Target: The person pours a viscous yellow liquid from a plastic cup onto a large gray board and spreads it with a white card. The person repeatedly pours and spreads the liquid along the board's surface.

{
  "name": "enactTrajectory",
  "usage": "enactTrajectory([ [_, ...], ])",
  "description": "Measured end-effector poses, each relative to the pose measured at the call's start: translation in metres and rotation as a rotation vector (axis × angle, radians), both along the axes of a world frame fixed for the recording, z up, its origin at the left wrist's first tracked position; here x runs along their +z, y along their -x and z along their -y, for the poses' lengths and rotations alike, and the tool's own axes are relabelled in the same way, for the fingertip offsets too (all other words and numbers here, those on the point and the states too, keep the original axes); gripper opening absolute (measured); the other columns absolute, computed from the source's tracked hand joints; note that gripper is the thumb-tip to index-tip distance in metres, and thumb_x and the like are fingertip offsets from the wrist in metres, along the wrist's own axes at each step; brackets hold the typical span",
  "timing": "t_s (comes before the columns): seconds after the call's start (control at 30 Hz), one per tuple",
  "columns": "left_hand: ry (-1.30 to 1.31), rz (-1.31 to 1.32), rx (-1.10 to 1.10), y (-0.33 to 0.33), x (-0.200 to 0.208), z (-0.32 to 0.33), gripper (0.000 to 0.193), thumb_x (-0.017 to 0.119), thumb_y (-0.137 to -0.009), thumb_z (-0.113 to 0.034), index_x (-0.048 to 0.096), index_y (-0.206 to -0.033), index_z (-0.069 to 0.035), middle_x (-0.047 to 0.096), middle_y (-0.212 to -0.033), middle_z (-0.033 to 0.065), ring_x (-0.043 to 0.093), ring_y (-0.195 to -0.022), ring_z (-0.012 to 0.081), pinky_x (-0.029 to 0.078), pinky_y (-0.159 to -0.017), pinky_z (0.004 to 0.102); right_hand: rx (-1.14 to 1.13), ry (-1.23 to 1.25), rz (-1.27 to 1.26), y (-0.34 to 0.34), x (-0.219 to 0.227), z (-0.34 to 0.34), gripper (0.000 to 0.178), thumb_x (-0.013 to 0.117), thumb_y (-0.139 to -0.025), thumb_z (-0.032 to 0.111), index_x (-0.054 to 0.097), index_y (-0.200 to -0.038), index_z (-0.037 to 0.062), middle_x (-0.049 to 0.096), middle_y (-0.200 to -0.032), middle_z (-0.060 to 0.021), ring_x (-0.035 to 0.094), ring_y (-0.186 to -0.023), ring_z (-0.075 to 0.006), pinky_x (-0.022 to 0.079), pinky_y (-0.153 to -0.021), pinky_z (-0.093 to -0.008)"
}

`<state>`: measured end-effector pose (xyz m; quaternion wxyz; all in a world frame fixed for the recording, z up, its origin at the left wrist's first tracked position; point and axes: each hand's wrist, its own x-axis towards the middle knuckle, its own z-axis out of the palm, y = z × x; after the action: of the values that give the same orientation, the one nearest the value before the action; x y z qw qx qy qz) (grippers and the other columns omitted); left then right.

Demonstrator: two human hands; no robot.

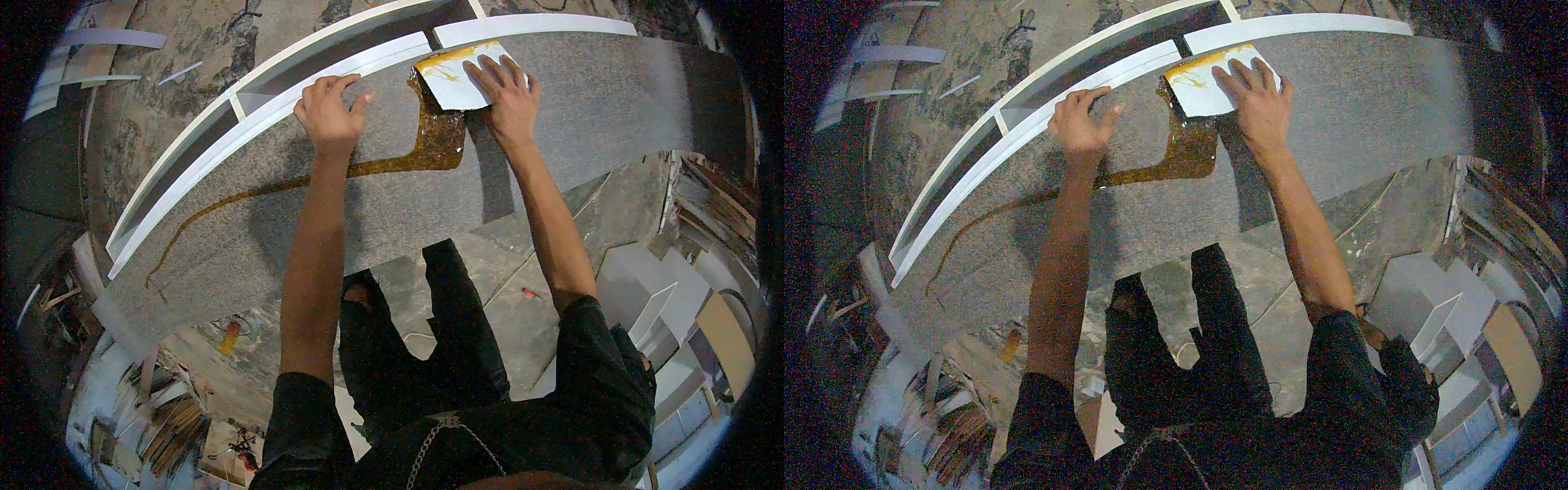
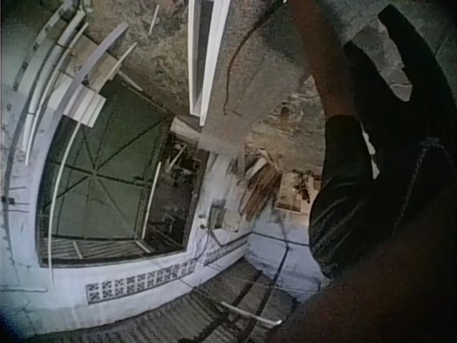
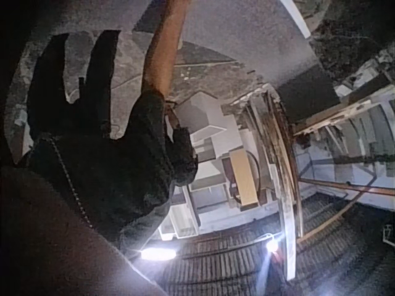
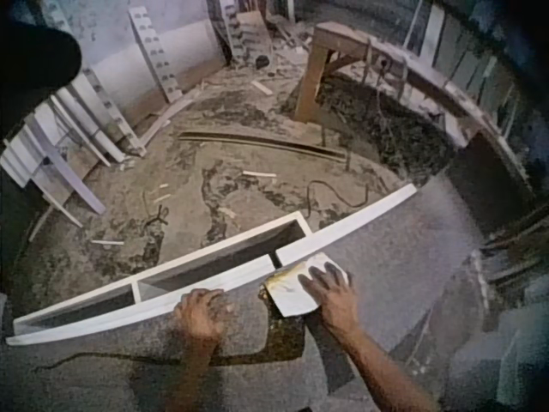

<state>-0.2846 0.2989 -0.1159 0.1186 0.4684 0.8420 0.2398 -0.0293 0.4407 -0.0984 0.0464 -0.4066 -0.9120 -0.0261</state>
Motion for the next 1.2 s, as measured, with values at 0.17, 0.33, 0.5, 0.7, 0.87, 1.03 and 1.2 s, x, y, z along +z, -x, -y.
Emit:
enactTrajectory([
  [0.17,0.000,0.020,-0.001,0.000,0.001,0.000,0.038,0.082,-0.075,-0.033,0.073,-0.111,-0.021,0.061,-0.113,0.0037,0.051,-0.114,0.0258,0.029,-0.103,0.0471,0.000,-0.009,0.007,0.001,0.001,-0.001,0.052,0.057,-0.088,0.013,0.059,-0.134,0.0369,0.058,-0.140,0.0036,0.047,-0.134,-0.0274,0.031,-0.107,-0.0598],
  [0.33,-0.013,0.008,-0.005,0.000,0.001,0.001,0.038,0.082,-0.075,-0.033,0.073,-0.110,-0.022,0.061,-0.113,0.0041,0.051,-0.114,0.0261,0.029,-0.103,0.0472,-0.003,-0.018,-0.019,0.004,0.002,-0.001,0.052,0.055,-0.089,0.012,0.059,-0.135,0.0371,0.058,-0.140,0.0035,0.047,-0.134,-0.0274,0.031,-0.107,-0.0592],
  [0.5,-0.009,0.011,-0.005,0.001,-0.002,0.001,0.038,0.082,-0.075,-0.033,0.073,-0.111,-0.023,0.061,-0.114,0.0040,0.051,-0.114,0.0259,0.029,-0.103,0.0477,0.003,-0.016,-0.014,0.004,0.001,-0.002,0.052,0.053,-0.090,0.011,0.059,-0.135,0.0374,0.057,-0.140,0.0035,0.047,-0.135,-0.0275,0.030,-0.108,-0.0594],
  [0.7,-0.005,0.011,-0.010,0.001,-0.001,0.000,0.039,0.082,-0.076,-0.033,0.073,-0.112,-0.023,0.062,-0.114,0.0035,0.051,-0.115,0.0260,0.029,-0.103,0.0476,0.008,-0.019,-0.009,0.005,0.001,-0.004,0.052,0.053,-0.091,0.011,0.059,-0.135,0.0384,0.058,-0.140,0.0037,0.046,-0.135,-0.0275,0.029,-0.108,-0.0599],
  [0.87,0.013,0.015,-0.005,0.000,0.001,-0.001,0.039,0.081,-0.076,-0.033,0.073,-0.112,-0.023,0.062,-0.115,0.0032,0.051,-0.115,0.0260,0.029,-0.104,0.0474,0.008,0.021,0.049,0.001,0.004,0.000,0.052,0.053,-0.090,0.012,0.058,-0.135,0.0391,0.057,-0.141,0.0038,0.047,-0.134,-0.0263,0.030,-0.108,-0.0599],
  [1.03,0.001,0.024,-0.003,0.001,0.003,0.002,0.039,0.082,-0.076,-0.033,0.073,-0.112,-0.023,0.062,-0.114,0.0031,0.051,-0.115,0.0252,0.029,-0.104,0.0465,0.039,0.059,0.033,-0.008,0.021,0.020,0.058,0.056,-0.088,0.009,0.057,-0.137,0.0398,0.056,-0.142,0.0036,0.047,-0.134,-0.0264,0.031,-0.108,-0.0589],
  [1.2,0.025,0.001,0.003,0.000,0.001,0.001,0.038,0.081,-0.076,-0.033,0.073,-0.112,-0.024,0.062,-0.115,0.0023,0.051,-0.116,0.0247,0.030,-0.104,0.0458,0.002,0.090,-0.032,0.018,0.031,0.012,0.062,0.061,-0.084,0.008,0.056,-0.138,0.0382,0.056,-0.142,0.0025,0.046,-0.135,-0.0281,0.032,-0.108,-0.0578],
])
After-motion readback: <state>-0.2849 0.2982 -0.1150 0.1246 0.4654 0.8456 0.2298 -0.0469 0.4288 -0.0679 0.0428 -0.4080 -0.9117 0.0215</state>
